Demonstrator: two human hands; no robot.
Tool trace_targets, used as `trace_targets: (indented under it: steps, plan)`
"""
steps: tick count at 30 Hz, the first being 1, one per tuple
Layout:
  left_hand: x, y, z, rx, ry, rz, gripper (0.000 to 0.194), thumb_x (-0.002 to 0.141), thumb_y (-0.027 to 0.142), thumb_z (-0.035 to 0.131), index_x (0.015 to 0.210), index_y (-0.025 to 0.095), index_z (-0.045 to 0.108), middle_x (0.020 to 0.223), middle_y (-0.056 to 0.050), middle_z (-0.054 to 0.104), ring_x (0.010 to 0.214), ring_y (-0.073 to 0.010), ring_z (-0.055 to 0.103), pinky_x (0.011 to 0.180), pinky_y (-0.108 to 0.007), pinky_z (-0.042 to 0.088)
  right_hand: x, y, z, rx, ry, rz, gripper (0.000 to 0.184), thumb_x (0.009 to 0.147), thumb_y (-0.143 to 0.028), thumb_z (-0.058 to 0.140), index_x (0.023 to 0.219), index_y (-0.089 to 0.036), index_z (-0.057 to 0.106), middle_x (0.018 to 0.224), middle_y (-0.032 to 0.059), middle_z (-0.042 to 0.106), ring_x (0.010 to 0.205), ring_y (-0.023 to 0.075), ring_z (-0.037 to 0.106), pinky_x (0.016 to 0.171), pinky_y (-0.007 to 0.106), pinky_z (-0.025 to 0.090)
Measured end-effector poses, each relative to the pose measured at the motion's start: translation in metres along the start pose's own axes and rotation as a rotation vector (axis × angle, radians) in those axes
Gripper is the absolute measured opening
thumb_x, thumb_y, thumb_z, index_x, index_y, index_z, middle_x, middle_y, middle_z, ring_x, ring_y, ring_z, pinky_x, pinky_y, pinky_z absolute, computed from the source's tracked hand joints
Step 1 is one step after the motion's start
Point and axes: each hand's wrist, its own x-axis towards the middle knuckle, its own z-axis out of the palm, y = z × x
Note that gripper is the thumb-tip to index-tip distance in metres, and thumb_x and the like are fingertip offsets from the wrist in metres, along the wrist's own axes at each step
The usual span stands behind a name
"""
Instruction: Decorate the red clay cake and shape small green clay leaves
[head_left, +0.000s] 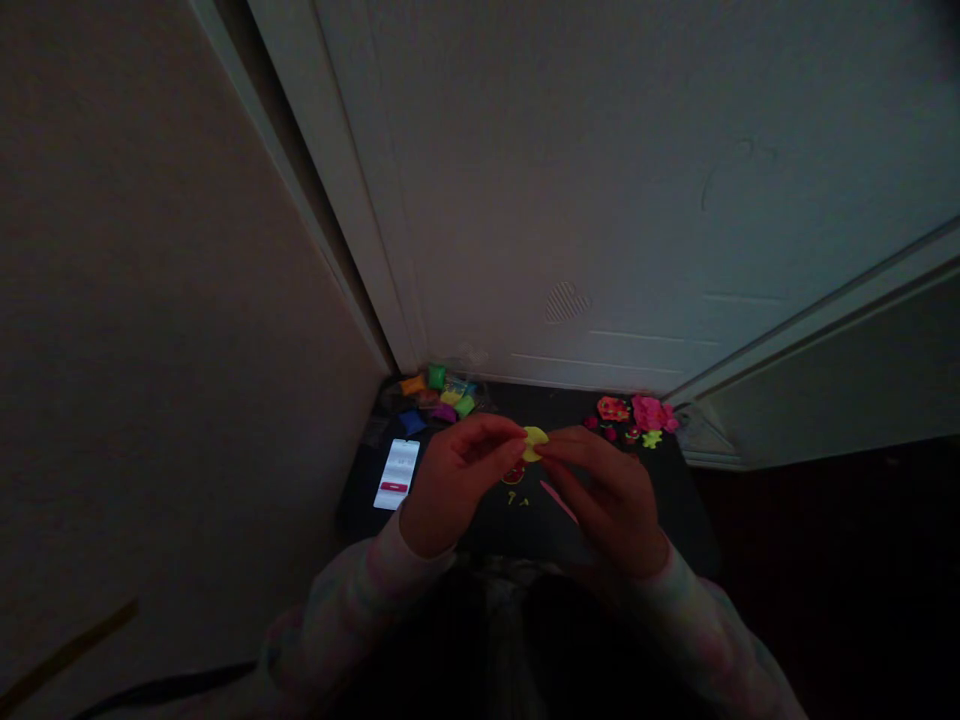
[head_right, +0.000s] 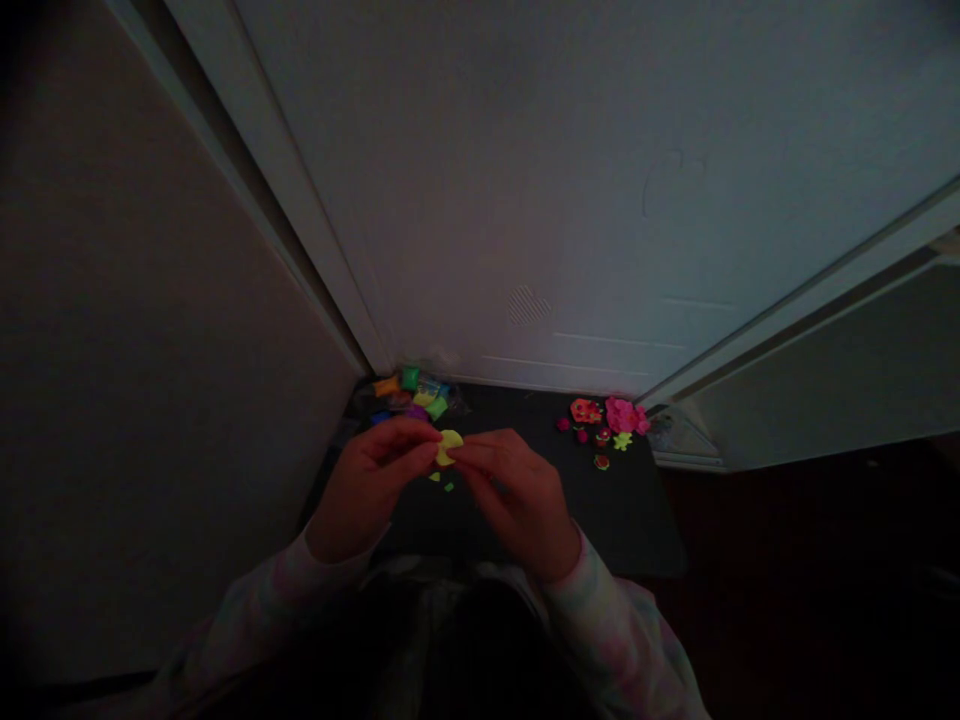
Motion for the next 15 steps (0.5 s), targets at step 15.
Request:
trace_targets:
  steps: [15]
  plan:
    - [-0.014, 0.019, -0.008, 0.380, -0.142, 0.391, 0.017, 0.066, 0.011, 0.062, 0.079, 0.023, 0.065, 0.076, 0.000, 0.067, 0.070, -0.0104, 0.061, 0.064, -0.020, 0.048, -0.001, -0.018, -0.009, 0.067, 0.022, -0.009, 0.031, 0.072, -0.006, 0.054, 0.096, -0.025, 0.055, 0.085, 0.0014, 0.064, 0.083, 0.0151, 0.059, 0.069, 0.029, 0.048]
